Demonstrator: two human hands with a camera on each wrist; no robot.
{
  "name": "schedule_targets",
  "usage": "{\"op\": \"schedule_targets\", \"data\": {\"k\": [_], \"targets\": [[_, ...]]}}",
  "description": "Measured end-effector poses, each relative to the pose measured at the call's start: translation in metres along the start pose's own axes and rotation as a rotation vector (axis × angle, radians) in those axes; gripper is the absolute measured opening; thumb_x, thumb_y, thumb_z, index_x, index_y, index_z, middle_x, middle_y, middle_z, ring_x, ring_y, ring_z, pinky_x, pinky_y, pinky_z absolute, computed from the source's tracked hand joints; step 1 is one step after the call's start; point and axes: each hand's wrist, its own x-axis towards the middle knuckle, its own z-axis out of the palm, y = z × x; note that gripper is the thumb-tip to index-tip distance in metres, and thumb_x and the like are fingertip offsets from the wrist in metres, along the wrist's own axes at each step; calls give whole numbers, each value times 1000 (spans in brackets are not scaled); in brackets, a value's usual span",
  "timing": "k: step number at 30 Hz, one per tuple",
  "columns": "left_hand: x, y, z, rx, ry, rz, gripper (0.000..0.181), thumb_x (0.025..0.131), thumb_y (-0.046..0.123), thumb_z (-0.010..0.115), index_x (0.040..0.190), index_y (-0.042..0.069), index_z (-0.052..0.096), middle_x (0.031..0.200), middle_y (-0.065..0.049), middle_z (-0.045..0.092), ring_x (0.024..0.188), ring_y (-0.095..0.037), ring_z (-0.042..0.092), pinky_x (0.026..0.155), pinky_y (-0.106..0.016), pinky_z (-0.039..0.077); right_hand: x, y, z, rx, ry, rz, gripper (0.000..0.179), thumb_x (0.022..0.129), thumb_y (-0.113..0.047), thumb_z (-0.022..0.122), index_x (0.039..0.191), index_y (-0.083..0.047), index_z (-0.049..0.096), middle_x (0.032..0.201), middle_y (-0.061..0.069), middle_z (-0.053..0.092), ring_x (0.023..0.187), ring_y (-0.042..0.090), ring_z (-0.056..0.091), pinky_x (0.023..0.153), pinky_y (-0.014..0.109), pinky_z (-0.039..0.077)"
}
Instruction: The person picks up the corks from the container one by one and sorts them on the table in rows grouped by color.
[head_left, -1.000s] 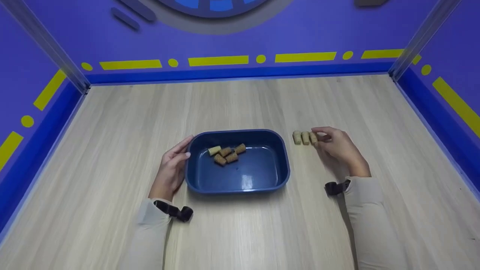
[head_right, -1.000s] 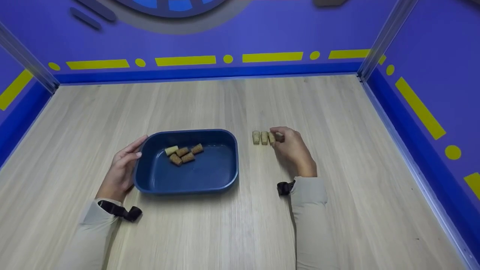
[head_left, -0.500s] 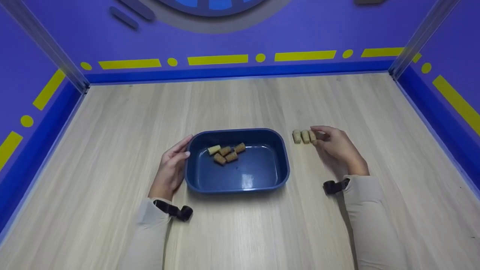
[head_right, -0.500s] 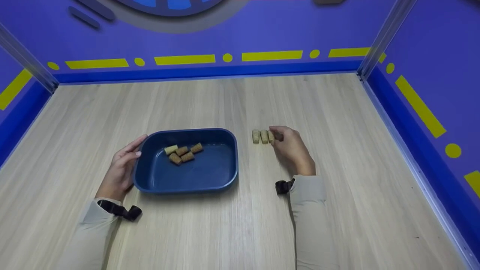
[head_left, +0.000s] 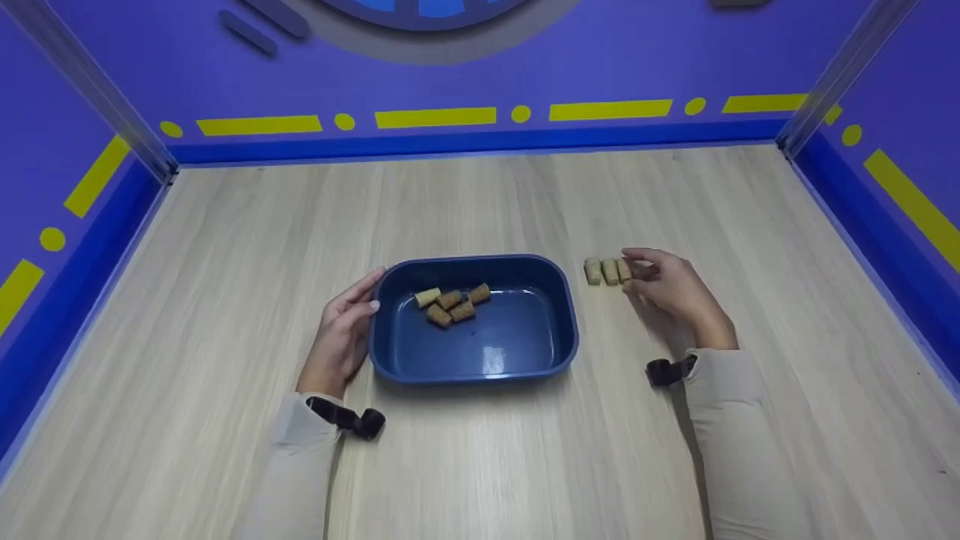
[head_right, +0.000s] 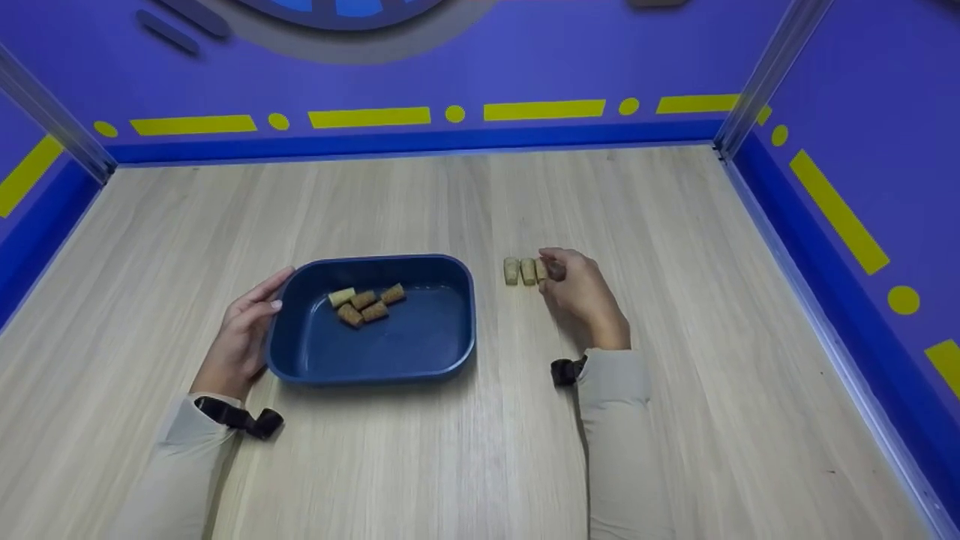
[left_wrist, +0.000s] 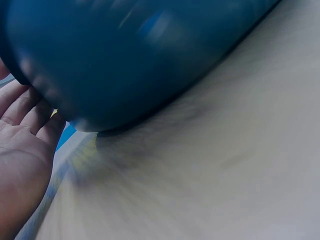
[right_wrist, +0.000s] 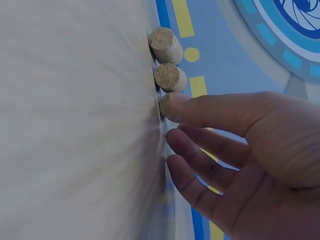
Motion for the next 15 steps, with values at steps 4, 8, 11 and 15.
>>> {"op": "schedule_targets", "data": {"k": [4,8,11,15], "targets": [[0,0,0,-5,5,3,50,87,-12,44,137,-10,45,128,-1,62,121,-7,55,99,-20,45,-2,-4,-1,-16,5,-11,52,91,-5,59,141,0,46,141,24,48,117,41,56,87,42,52],[0,0,0,-3,-4,7,49,87,-13,43,136,-9,47,128,-1,62,122,-7,54,101,-20,44,-3,-8,-2,-57,23,-21,49,91,-5,58,139,2,48,136,27,49,110,40,58,77,35,52],[0,0,0,0,-6,10,49,88,-13,43,136,-9,47,129,-2,61,122,-7,54,101,-20,44,-4,-12,-5,-65,23,-24,49,91,-4,57,138,2,48,133,27,51,107,38,58,76,35,51],[0,0,0,1,-7,7,50,88,-13,43,137,-10,45,130,-2,60,123,-7,54,101,-20,44,-5,-19,-9,-67,23,-26,48,91,-5,53,139,0,48,138,24,48,114,40,55,81,42,50]]}}
